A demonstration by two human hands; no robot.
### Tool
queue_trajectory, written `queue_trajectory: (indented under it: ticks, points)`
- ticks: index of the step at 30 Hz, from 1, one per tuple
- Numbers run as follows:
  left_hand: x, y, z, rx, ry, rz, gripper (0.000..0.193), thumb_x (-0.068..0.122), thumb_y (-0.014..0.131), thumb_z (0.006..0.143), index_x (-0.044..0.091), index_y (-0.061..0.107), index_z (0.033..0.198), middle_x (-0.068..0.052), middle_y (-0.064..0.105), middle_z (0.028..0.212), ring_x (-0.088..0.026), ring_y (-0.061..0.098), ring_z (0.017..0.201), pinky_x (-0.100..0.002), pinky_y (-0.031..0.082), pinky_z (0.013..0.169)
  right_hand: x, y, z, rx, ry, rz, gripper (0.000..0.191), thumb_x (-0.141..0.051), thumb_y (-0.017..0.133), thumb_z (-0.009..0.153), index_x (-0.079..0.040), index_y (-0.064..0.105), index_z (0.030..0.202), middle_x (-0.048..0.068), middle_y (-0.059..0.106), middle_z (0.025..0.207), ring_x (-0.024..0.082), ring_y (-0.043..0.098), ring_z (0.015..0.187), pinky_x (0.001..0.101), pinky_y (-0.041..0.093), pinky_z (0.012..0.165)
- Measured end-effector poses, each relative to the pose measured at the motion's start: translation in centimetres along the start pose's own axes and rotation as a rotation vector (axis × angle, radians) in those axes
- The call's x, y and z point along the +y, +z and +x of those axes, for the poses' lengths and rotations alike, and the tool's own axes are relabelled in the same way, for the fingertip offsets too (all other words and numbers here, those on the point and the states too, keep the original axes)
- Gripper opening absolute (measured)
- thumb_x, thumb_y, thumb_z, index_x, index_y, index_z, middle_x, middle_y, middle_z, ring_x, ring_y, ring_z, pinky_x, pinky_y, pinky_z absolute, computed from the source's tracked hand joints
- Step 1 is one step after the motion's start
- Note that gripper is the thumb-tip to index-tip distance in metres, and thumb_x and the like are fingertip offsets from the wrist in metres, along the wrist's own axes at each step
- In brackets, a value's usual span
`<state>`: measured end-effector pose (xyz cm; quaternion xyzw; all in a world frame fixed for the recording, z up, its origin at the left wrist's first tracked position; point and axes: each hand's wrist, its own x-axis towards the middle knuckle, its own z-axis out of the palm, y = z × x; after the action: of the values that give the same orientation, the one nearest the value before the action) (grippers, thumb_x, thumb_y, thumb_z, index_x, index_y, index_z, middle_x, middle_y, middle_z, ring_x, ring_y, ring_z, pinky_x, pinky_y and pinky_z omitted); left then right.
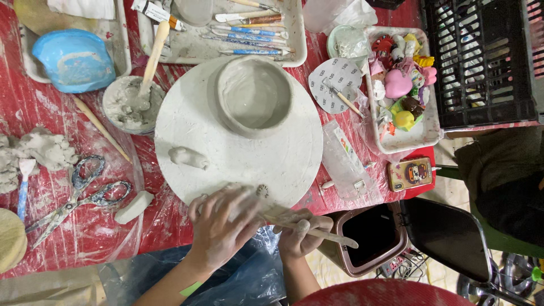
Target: The person works at a pottery table, using a wooden scoring tool to roughen the surface of a clay plate while shaping and pressing small clay pieces onto it, attaching them beside a clay bowl. They occasionally dip the tool into a slip bowl and press the clay pieces down by hand to secure them.
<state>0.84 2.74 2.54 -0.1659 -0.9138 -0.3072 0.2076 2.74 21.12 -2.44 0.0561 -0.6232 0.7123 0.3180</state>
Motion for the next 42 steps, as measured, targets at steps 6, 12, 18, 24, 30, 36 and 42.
queue_trajectory:
  ticks: [6, 12, 18, 24, 30, 36, 42]
  points:
    - [-0.5, -1.6, -0.5, -0.026, 0.073, -0.264, 0.025, 0.035, 0.085, 0.081, 0.032, 0.073, 0.104, 0.017, 0.067, 0.102, -0.011, 0.059, 0.114, -0.045, 0.021, 0.112, -1.1, -0.8, -1.0, -0.134, 0.144, 0.145, 0.028, -0.02, 0.059, 0.106, -0.01, 0.033, 0.106, 0.013, 0.057, 0.087, 0.02, 0.061, 0.053, 0.0307, 0.054, 0.041]
    - [-3.8, -2.8, -1.4, 0.095, 0.071, -0.248, 0.022, 0.037, 0.086, 0.08, 0.027, 0.07, 0.093, 0.013, 0.071, 0.099, -0.01, 0.062, 0.109, -0.044, 0.021, 0.113, -1.0, -1.1, 1.1, -0.101, 0.131, 0.273, 0.023, -0.018, 0.056, 0.11, -0.008, 0.035, 0.11, 0.013, 0.059, 0.085, 0.017, 0.062, 0.056, 0.0294, 0.053, 0.044]
    - [-7.2, -5.3, -3.2, 0.183, -0.185, 0.013, 0.025, 0.036, 0.088, 0.088, 0.028, 0.064, 0.091, 0.013, 0.066, 0.092, -0.012, 0.062, 0.106, -0.039, 0.022, 0.112, -0.6, 0.9, 1.9, -0.06, -0.108, -0.284, 0.021, -0.016, 0.05, 0.111, -0.009, 0.03, 0.114, 0.018, 0.062, 0.091, 0.023, 0.067, 0.078, 0.0344, 0.058, 0.063]
    - [-6.1, -3.5, -2.8, 0.158, -0.073, 0.105, 0.023, 0.021, 0.078, 0.094, 0.021, 0.073, 0.116, 0.005, 0.074, 0.119, -0.016, 0.062, 0.114, -0.042, 0.024, 0.113, -0.5, 1.1, 1.4, -0.13, -0.251, -0.399, 0.023, -0.017, 0.048, 0.11, -0.01, 0.026, 0.111, 0.023, 0.066, 0.091, 0.026, 0.071, 0.077, 0.0328, 0.061, 0.065]
    - [-3.4, -2.8, -1.7, 0.055, 0.107, -0.038, 0.023, 0.032, 0.08, 0.089, 0.022, 0.073, 0.109, 0.008, 0.071, 0.119, -0.013, 0.061, 0.114, -0.039, 0.036, 0.104, 0.8, 0.4, 0.9, -0.003, -0.312, -0.446, 0.029, -0.018, 0.052, 0.107, -0.009, 0.025, 0.109, 0.02, 0.06, 0.085, 0.028, 0.072, 0.068, 0.0312, 0.059, 0.056]
    - [-2.4, -2.7, -0.7, -0.01, 0.167, -0.126, 0.029, 0.028, 0.081, 0.085, 0.022, 0.076, 0.113, 0.012, 0.07, 0.119, -0.009, 0.062, 0.106, -0.034, 0.039, 0.094, 2.4, -0.9, 2.0, 0.068, -0.416, -0.534, 0.028, -0.02, 0.051, 0.11, -0.009, 0.025, 0.113, 0.016, 0.06, 0.088, 0.025, 0.067, 0.067, 0.0335, 0.057, 0.06]
    - [-2.0, -2.4, -0.7, -0.013, 0.137, -0.147, 0.03, 0.028, 0.082, 0.084, 0.024, 0.076, 0.114, 0.014, 0.071, 0.118, -0.008, 0.061, 0.104, -0.032, 0.038, 0.093, 2.9, -0.6, 2.9, 0.063, -0.472, -0.561, 0.028, -0.023, 0.05, 0.111, -0.009, 0.026, 0.112, 0.021, 0.058, 0.086, 0.028, 0.068, 0.066, 0.0343, 0.059, 0.058]
